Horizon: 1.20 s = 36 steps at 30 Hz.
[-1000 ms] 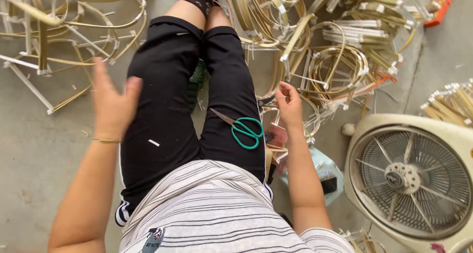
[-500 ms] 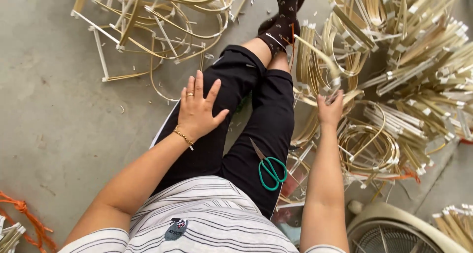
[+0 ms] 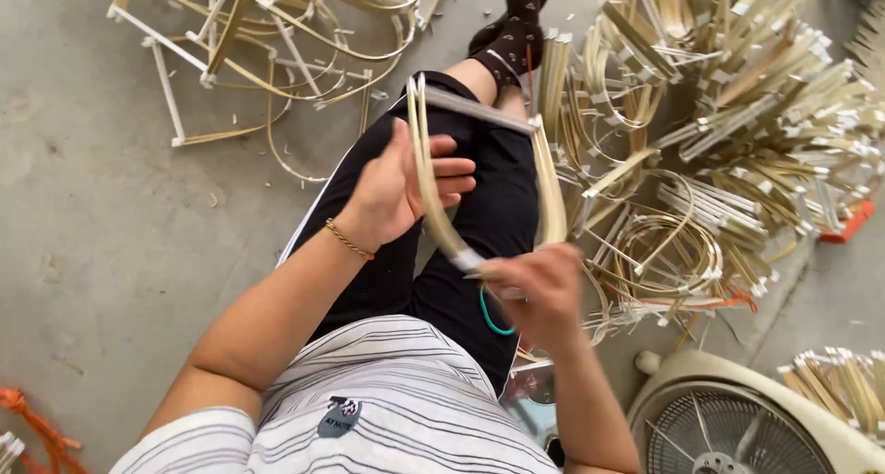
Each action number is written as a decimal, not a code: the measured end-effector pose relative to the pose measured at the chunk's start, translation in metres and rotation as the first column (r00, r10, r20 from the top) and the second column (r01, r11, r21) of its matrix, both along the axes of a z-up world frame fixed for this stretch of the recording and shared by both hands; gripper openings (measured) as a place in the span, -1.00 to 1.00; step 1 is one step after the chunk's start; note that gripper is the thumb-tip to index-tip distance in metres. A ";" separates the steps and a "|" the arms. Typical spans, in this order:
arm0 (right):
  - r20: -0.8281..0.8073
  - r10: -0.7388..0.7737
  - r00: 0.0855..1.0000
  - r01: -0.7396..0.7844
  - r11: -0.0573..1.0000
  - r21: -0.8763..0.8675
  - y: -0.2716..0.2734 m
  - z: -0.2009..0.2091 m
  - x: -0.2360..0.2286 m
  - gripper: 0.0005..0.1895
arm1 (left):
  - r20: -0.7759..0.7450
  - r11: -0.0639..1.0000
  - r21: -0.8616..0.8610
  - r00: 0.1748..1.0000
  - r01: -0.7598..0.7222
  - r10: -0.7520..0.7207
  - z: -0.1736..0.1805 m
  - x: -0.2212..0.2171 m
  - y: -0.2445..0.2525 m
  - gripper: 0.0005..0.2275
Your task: Joining curved bamboo or wood strips together using tape and tools to form furniture components.
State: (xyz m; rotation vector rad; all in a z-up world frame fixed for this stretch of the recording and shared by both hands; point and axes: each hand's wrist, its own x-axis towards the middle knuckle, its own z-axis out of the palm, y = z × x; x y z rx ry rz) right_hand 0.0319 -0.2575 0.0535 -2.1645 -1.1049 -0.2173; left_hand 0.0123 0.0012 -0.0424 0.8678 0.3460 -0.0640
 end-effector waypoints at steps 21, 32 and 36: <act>-0.923 0.108 0.370 0.462 0.840 0.284 -0.031 -0.060 -0.037 -0.62 | 0.159 0.706 0.693 0.986 -0.147 0.049 0.038 -0.045 0.002 -0.66; -0.822 0.091 0.562 0.294 0.907 0.301 -0.009 -0.016 -0.073 -0.72 | 0.038 0.829 0.556 0.998 -0.055 0.041 0.014 -0.051 0.007 -0.70; -0.809 0.082 0.582 0.271 0.918 0.288 -0.010 -0.016 -0.075 -0.72 | 0.058 0.846 0.530 0.998 -0.055 0.029 0.013 -0.051 0.007 -0.69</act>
